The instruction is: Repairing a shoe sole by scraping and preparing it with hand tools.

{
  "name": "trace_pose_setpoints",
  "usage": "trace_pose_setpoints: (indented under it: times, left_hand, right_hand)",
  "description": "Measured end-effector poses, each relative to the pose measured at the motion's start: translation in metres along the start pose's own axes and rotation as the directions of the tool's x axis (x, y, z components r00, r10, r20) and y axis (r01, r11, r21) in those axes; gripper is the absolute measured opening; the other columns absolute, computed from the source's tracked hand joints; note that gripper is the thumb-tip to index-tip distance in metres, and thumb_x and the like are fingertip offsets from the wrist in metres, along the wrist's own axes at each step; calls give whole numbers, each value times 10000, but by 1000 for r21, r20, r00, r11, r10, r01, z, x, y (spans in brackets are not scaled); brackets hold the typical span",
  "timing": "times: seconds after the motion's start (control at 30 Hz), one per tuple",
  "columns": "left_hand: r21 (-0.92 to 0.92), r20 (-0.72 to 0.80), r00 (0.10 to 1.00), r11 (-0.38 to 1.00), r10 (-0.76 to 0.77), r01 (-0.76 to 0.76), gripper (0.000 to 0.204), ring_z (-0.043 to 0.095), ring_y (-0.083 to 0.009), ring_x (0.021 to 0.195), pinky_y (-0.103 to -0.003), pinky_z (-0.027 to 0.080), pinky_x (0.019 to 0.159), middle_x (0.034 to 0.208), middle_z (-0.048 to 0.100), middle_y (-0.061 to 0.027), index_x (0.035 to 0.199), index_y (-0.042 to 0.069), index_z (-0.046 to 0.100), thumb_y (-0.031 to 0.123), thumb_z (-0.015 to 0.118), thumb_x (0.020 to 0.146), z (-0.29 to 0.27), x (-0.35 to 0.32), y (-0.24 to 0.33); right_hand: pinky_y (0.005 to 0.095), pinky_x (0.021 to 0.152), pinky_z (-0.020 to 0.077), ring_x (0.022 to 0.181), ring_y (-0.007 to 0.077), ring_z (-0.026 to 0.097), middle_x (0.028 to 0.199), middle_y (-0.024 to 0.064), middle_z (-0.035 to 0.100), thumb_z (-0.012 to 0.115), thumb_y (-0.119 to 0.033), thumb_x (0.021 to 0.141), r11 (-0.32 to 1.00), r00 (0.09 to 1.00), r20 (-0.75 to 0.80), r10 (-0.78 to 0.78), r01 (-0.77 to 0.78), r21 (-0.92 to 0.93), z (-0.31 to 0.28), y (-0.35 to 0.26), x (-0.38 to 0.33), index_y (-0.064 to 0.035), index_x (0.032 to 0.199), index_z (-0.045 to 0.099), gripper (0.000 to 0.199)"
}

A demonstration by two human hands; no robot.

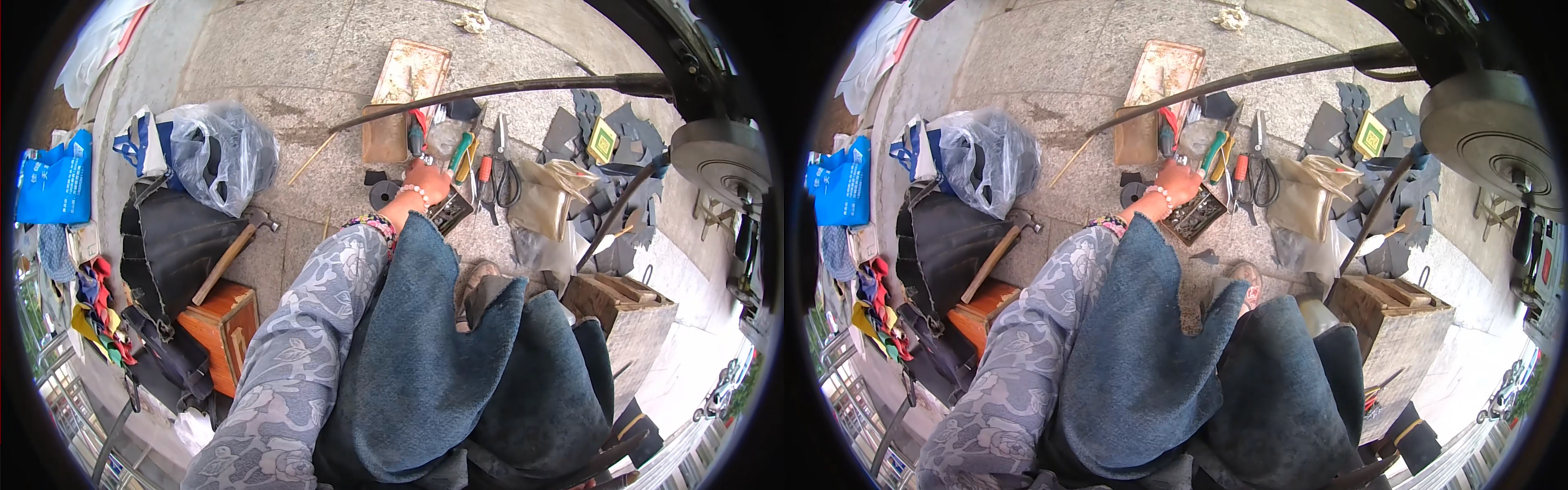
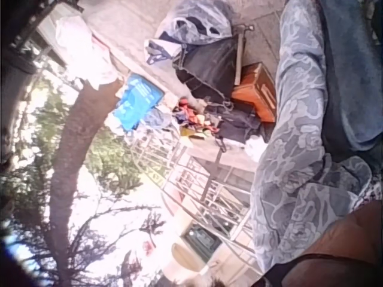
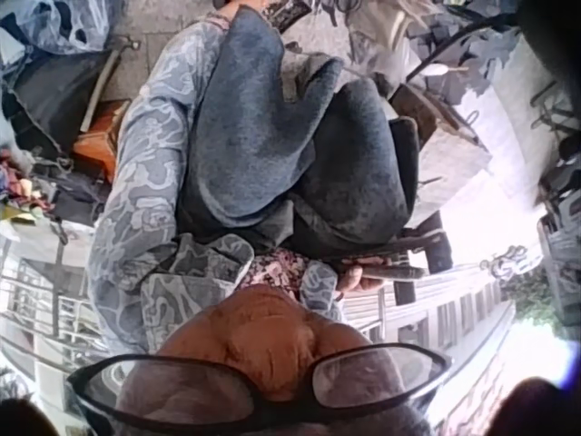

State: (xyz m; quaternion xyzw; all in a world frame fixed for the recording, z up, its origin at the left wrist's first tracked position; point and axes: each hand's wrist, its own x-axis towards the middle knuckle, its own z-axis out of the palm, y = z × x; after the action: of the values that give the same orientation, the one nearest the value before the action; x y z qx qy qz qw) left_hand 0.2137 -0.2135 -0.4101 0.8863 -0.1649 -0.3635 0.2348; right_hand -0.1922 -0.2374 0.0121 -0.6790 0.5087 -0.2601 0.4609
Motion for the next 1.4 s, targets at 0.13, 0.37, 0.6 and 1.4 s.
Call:
trace_pose_setpoints:
  times: [0.13, 0.37, 0.6, 1.4]
  left_hand:
    - [154, 63, 998, 988, 3, -13, 594, 514, -429, 1136, -431, 400, 999, 1314, 478, -304, 1014, -71, 676, 466, 447, 905, -5, -11, 13]
    - [1, -130, 991, 999, 40, -40, 395, 562, -405, 1049, -413, 456, 917, 1060, 574, -289, 950, -90, 669, 281, 650, 816, -27, -42, 37]
    - [-207, -366, 907, 933, 206, -295, 263, 631, -334, 859, -386, 499, 776, 944, 612, -219, 966, -52, 664, 128, 663, 773, -46, -79, 37]
    - [-163, -688, 505, 567, 522, -808, 185, 621, -151, 808, -280, 553, 689, 1027, 600, -102, 1075, -65, 635, 32, 563, 934, -276, -475, 28]
  right_hand:
    - [263, 568, 441, 537, 131, 506, 843, 108, 568, 687, -240, 839, 1000, 1000, 5, 3, -3, 6, 0, 0, 2, -9, 1388, 308, 706]
    - [263, 566, 440, 538, 131, 506, 840, 108, 569, 689, -241, 838, 999, 1000, 13, -19, 18, 29, -2, 1, 1, -9, 1389, 306, 710]
    - [272, 561, 457, 552, 134, 518, 841, 116, 564, 687, -240, 844, 998, 999, 39, -18, 16, 58, -10, 3, -12, -4, 1376, 312, 693]
    - [211, 554, 471, 636, 91, 551, 875, 72, 599, 612, -75, 849, 910, 949, 247, -198, 84, 407, -8, 19, -61, 28, 1282, 436, 479]
